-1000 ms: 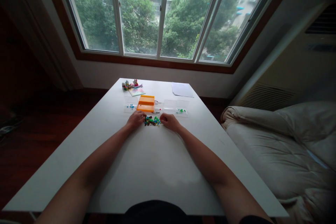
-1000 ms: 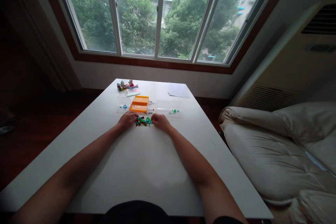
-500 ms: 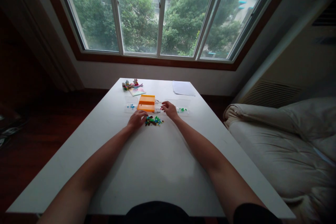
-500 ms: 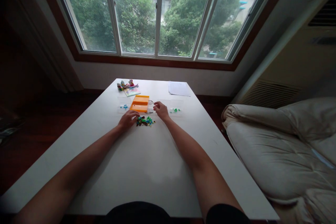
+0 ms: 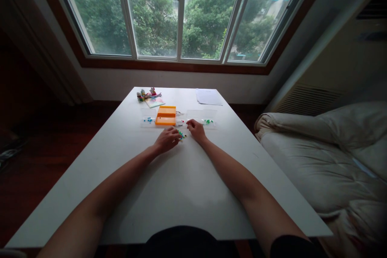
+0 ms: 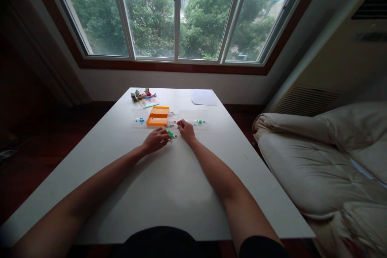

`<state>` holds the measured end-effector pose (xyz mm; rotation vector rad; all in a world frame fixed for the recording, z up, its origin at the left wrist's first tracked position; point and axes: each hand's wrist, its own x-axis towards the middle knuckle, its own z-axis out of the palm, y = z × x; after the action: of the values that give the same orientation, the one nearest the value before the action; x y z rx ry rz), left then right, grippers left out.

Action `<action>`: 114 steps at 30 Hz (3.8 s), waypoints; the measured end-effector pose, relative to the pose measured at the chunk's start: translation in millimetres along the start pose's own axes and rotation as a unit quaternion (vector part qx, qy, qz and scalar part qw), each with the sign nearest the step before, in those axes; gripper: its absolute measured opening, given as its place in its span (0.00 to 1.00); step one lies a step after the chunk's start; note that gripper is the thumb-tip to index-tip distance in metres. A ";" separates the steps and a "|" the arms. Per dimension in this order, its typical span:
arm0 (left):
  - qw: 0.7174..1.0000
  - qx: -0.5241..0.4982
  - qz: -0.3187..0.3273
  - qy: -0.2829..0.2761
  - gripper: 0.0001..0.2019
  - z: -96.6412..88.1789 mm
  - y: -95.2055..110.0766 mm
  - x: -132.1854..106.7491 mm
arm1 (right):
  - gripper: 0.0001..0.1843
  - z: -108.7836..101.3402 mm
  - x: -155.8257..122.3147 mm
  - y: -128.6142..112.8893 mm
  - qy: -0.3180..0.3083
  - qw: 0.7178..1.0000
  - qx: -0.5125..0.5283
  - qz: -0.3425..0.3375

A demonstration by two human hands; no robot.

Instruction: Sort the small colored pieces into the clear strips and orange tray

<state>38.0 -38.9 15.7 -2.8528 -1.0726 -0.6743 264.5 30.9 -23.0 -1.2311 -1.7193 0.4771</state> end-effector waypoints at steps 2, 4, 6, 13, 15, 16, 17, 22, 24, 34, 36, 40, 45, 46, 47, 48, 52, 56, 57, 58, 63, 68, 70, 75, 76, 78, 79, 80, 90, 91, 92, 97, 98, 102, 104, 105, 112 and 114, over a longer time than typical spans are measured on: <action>0.999 0.018 0.016 -0.023 0.11 1.1 4.1 4.2 | 0.12 1.5 -1.9 -3.5 -0.013 1.000 -0.011 -0.018; 0.998 0.038 0.027 -0.045 0.12 2.5 5.7 7.7 | 0.12 1.7 -2.7 -5.7 -0.020 0.999 -0.020 -0.026; 0.996 0.053 0.034 -0.059 0.13 4.2 5.4 11.1 | 0.12 0.9 -2.8 -6.2 -0.020 0.999 -0.024 -0.024; 0.992 0.086 0.054 -0.070 0.11 10.0 1.0 24.6 | 0.12 -1.7 -1.9 -3.9 -0.016 0.999 -0.021 -0.033; 0.991 0.093 0.061 -0.071 0.10 11.0 0.3 27.0 | 0.12 -1.8 -2.0 -3.5 -0.017 0.999 -0.025 -0.030; 0.991 0.096 0.065 -0.071 0.09 11.4 0.1 27.7 | 0.12 -1.8 -2.1 -3.3 -0.017 0.999 -0.027 -0.029; 0.990 0.098 0.068 -0.070 0.09 11.7 0.0 28.0 | 0.12 -1.7 -2.2 -3.1 -0.017 0.999 -0.027 -0.029; 0.990 0.106 0.072 -0.065 0.07 12.4 0.5 27.8 | 0.12 -1.3 -2.3 -2.5 -0.017 0.999 -0.023 -0.036; 0.990 0.106 0.070 -0.062 0.07 12.4 0.8 27.8 | 0.12 -1.4 -2.4 -3.2 -0.016 0.999 -0.022 -0.035; 0.999 0.031 0.018 -0.015 0.08 10.7 -8.4 26.9 | 0.12 -3.9 -3.2 -9.4 -0.016 0.999 -0.027 -0.024; 0.999 0.016 -0.026 0.014 0.09 10.2 -16.8 27.7 | 0.12 -4.2 -3.3 -10.4 -0.017 0.999 -0.029 -0.019; 0.988 0.007 -0.133 0.078 0.10 8.1 -40.0 29.4 | 0.12 -4.0 -3.3 -10.3 -0.019 0.999 -0.028 -0.020; 0.962 0.032 -0.252 0.096 0.12 0.6 -69.3 35.4 | 0.12 -2.4 -2.4 -6.0 -0.021 0.999 -0.021 -0.032; 0.958 0.039 -0.270 0.090 0.12 -1.6 -74.8 38.0 | 0.12 -2.2 -2.2 -5.3 -0.020 0.999 -0.020 -0.035; 0.955 0.045 -0.281 0.078 0.13 -4.1 -80.2 41.0 | 0.12 -2.2 -2.0 -4.9 -0.019 0.999 -0.020 -0.037; 0.955 0.049 -0.287 0.060 0.13 -6.8 -85.7 44.4 | 0.12 -2.3 -1.9 -4.7 -0.019 0.999 -0.019 -0.036; 0.951 0.091 -0.294 0.014 0.17 -18.6 -106.3 57.9 | 0.12 -3.9 -2.0 -6.2 -0.024 0.999 -0.018 -0.024; 0.938 0.141 -0.306 -0.080 0.17 -24.0 -119.3 66.3 | 0.12 -4.6 -2.1 -6.9 -0.028 0.999 -0.018 -0.019; 0.935 0.154 -0.303 -0.101 0.17 -23.6 -121.0 67.6 | 0.12 -4.4 -2.1 -6.7 -0.027 0.999 -0.018 -0.021; 0.932 0.165 -0.300 -0.117 0.16 -22.6 -122.3 68.7 | 0.12 -4.2 -2.1 -6.2 -0.027 0.999 -0.018 -0.024; 0.920 0.179 -0.308 -0.162 0.16 -14.4 -126.0 72.2 | 0.12 -3.7 -2.1 -3.9 -0.029 0.999 -0.022 -0.023; 0.920 0.177 -0.314 -0.155 0.15 -8.2 -128.4 68.8 | 0.12 -3.8 -1.8 -3.9 -0.034 0.999 -0.025 -0.021; 0.921 0.171 -0.318 -0.149 0.15 -6.8 -129.8 66.1 | 0.12 -3.6 -1.6 -4.4 -0.035 0.999 -0.027 -0.026; 0.917 0.146 -0.344 -0.138 0.13 -6.0 -133.7 64.4 | 0.12 -3.9 -1.7 -5.1 -0.039 0.998 -0.033 -0.027; 0.917 0.145 -0.345 -0.139 0.13 -6.2 -133.7 65.3 | 0.12 -4.0 -1.7 -5.0 -0.038 0.998 -0.034 -0.027; 0.918 0.143 -0.342 -0.143 0.13 -6.9 -132.3 67.9 | 0.12 -4.2 -1.8 -4.4 -0.037 0.998 -0.031 -0.030; 0.918 0.141 -0.340 -0.145 0.13 -7.2 -130.9 69.4 | 0.12 -4.2 -1.8 -4.1 -0.037 0.998 -0.030 -0.031; 0.919 0.140 -0.337 -0.147 0.13 -7.3 -129.3 70.8 | 0.12 -4.2 -1.9 -3.7 -0.037 0.998 -0.030 -0.031; 0.927 0.109 -0.323 -0.156 0.11 -5.1 -121.9 76.5 | 0.12 -4.7 -2.0 -3.9 -0.042 0.998 -0.033 -0.025; 0.929 0.105 -0.322 -0.151 0.10 -6.1 -122.4 75.9 | 0.12 -5.1 -2.1 -4.2 -0.042 0.998 -0.033 -0.024; 0.931 0.102 -0.320 -0.142 0.10 -7.2 -122.6 75.1 | 0.12 -5.4 -2.2 -4.4 -0.042 0.998 -0.033 -0.025; 0.955 0.043 -0.292 -0.017 0.11 -8.1 -112.2 70.0 | 0.12 -4.4 -2.1 -5.7 -0.044 0.998 -0.038 -0.025; 0.960 0.011 -0.279 0.011 0.11 -5.6 -107.2 69.0 | 0.12 -3.9 -2.0 -5.7 -0.044 0.998 -0.039 -0.025; 0.955 -0.140 -0.238 0.106 0.10 13.3 -81.5 64.1 | 0.12 -2.4 -2.0 -4.6 -0.040 0.998 -0.041 -0.029; 0.941 -0.189 -0.240 0.145 0.10 23.8 -69.3 59.8 | 0.12 -2.0 -2.3 -4.3 -0.038 0.998 -0.041 -0.038; 0.935 -0.207 -0.240 0.156 0.10 28.2 -64.3 57.1 | 0.12 -1.8 -2.5 -4.7 -0.037 0.997 -0.042 -0.044; 0.932 -0.253 -0.219 0.142 0.11 36.2 -46.7 39.1 | 0.12 2.2 -6.6 -17.5 -0.053 0.992 -0.057 -0.096; 0.934 -0.254 -0.213 0.136 0.11 35.6 -42.5 37.8 | 0.12 3.5 -7.5 -20.6 -0.060 0.990 -0.060 -0.112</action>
<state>50.2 23.1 -7.0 -2.7717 -1.6914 -1.5292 251.2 16.2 -12.9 -1.0945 -1.9863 0.3230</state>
